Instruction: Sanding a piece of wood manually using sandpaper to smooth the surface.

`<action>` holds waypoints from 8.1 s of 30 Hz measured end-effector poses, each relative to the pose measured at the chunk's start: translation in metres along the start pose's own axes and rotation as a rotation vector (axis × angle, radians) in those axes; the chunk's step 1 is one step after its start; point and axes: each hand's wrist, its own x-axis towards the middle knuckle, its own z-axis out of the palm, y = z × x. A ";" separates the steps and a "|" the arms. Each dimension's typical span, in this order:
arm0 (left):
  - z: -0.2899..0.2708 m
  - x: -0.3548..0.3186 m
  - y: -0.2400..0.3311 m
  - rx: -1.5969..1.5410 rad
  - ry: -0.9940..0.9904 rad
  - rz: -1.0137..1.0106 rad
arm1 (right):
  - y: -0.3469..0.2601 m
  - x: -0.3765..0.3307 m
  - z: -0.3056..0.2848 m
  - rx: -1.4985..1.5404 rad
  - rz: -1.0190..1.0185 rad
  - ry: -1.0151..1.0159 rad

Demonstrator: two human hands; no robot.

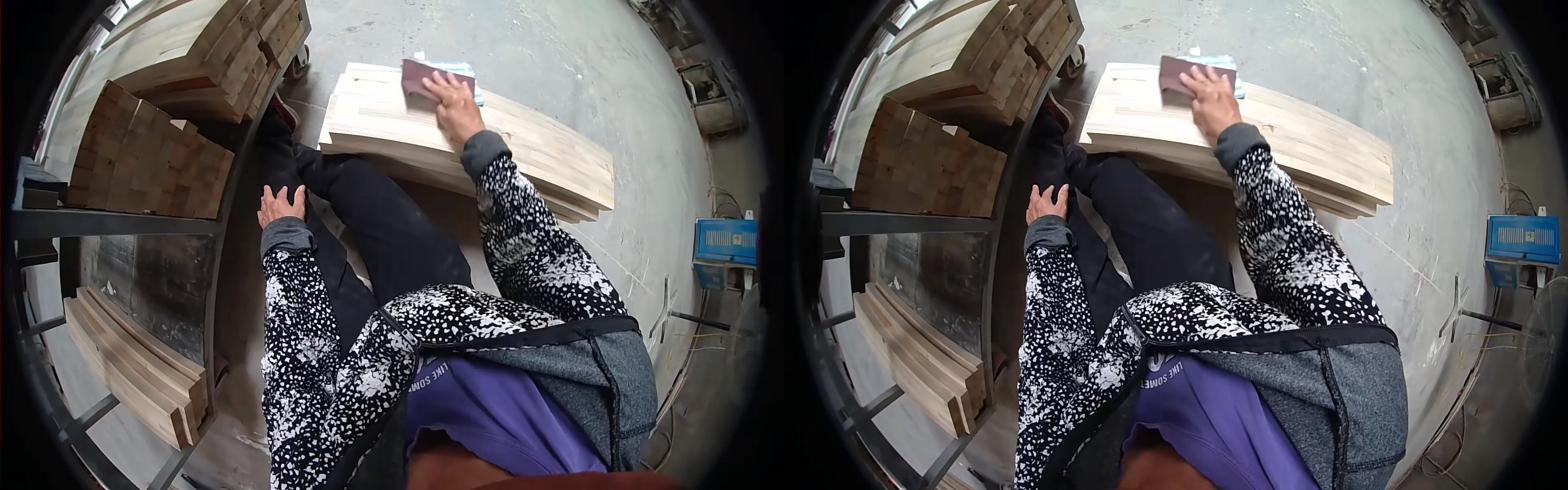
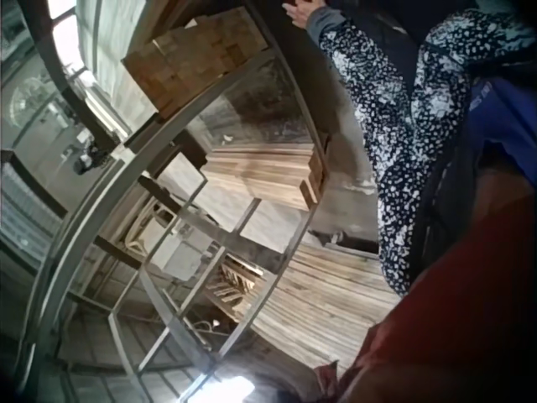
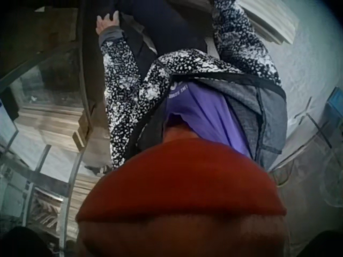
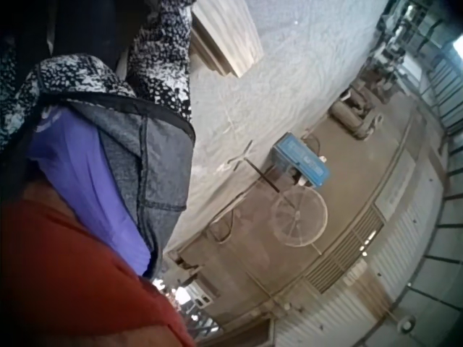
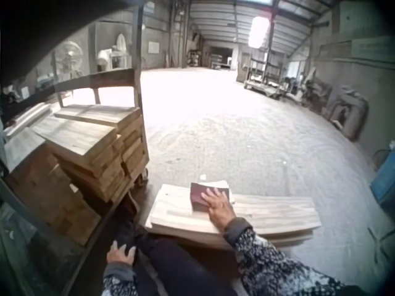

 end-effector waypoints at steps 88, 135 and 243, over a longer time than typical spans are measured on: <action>0.013 0.012 -0.009 0.154 -0.019 0.050 | 0.174 -0.170 -0.078 -0.284 0.541 0.097; 0.019 0.016 -0.019 0.132 -0.012 0.072 | 0.211 -0.259 -0.156 -0.041 1.325 0.209; 0.006 0.003 -0.004 0.056 0.006 0.066 | -0.095 0.036 0.049 0.181 -0.417 0.019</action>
